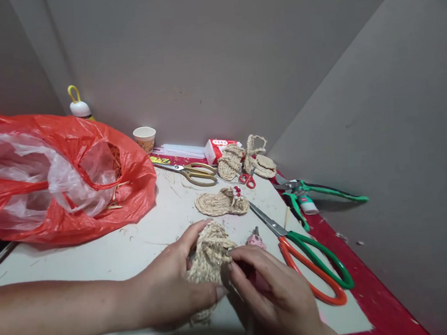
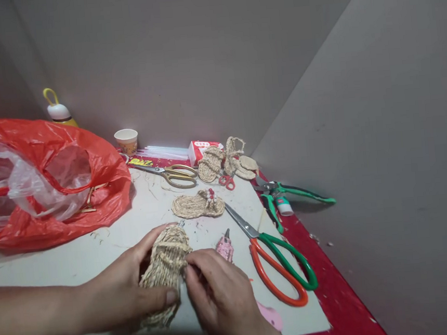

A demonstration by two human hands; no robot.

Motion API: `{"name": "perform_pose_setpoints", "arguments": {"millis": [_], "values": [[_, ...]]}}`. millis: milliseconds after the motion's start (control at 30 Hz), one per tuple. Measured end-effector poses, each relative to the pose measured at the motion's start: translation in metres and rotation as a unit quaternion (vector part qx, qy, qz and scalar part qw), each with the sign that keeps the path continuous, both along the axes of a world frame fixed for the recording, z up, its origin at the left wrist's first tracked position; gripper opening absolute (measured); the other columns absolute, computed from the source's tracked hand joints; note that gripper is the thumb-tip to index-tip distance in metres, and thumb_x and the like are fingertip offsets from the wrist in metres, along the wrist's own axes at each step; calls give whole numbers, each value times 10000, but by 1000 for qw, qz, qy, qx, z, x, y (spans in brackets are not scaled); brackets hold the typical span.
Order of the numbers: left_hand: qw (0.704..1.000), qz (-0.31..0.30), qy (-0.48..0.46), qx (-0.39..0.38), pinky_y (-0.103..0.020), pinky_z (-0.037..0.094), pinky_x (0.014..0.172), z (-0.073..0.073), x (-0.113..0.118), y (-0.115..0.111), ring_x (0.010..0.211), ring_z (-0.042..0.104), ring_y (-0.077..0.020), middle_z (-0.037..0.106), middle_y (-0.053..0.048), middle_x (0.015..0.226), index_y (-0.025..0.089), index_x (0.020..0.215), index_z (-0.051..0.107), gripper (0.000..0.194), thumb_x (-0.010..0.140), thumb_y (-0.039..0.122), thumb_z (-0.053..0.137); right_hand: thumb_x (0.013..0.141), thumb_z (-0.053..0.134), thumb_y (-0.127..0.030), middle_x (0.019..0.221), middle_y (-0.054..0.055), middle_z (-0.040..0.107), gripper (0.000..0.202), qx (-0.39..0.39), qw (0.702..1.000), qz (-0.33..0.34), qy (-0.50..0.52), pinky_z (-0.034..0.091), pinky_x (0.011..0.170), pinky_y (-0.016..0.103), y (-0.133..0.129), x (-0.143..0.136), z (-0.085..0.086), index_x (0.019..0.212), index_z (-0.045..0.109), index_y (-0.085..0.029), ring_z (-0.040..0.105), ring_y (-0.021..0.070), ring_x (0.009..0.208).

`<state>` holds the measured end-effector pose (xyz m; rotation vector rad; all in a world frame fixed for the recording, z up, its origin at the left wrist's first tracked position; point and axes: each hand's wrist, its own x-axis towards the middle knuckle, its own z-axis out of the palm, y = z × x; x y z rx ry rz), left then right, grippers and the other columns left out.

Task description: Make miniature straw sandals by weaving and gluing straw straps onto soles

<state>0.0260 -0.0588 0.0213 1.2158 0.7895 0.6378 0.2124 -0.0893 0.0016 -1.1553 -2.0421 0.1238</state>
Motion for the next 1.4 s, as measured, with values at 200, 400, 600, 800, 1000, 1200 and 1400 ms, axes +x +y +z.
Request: {"name": "perform_pose_setpoints", "arguments": {"millis": [200,400,600,800,1000,1200,1400], "values": [[996,38,-77,-28,-212,415,674,-8,10,-1,737,530,-126,590,23,775,159,884,600,209,740,46,500,883,498,-99,794,66,672,133,7,998,28,-62,524,656,268,-1,0,-11,971,545,-188,653,178,722],[997,51,-31,-43,-203,391,617,-11,9,0,670,487,-113,556,38,710,159,796,584,168,700,56,492,896,494,-112,725,66,657,86,-3,994,36,-101,515,647,284,-5,-1,-17,922,548,-173,650,190,688],[995,47,-43,-75,-203,395,611,-15,10,0,669,502,-118,578,29,723,157,836,605,135,722,109,552,890,491,-112,799,68,669,139,-10,998,20,-50,525,669,276,-4,-4,-14,997,554,-175,659,178,703],[987,75,-106,-97,-199,406,620,-12,9,8,632,510,-100,613,28,699,148,811,643,113,704,112,641,842,610,-198,812,40,716,145,-100,990,-44,91,550,592,236,-3,-2,-11,983,596,-230,682,161,653],[978,48,-158,-125,-208,440,684,-6,9,7,686,569,-104,667,-8,759,136,851,669,139,724,168,716,754,715,-355,755,65,712,246,-274,920,-50,277,568,545,263,0,-6,-5,928,643,-198,668,176,615],[985,4,-143,-101,-208,453,707,-5,7,5,724,598,-117,682,-16,768,144,876,692,178,737,241,746,625,823,-391,622,7,669,323,-403,816,-20,415,516,518,227,2,-11,5,802,653,-179,615,128,541],[978,-103,-150,-106,-250,458,698,4,6,5,747,628,-169,674,-83,768,105,849,674,200,836,300,631,624,829,-399,477,-12,640,344,-485,739,36,467,427,420,185,4,-8,7,751,630,-148,539,81,395]]}}
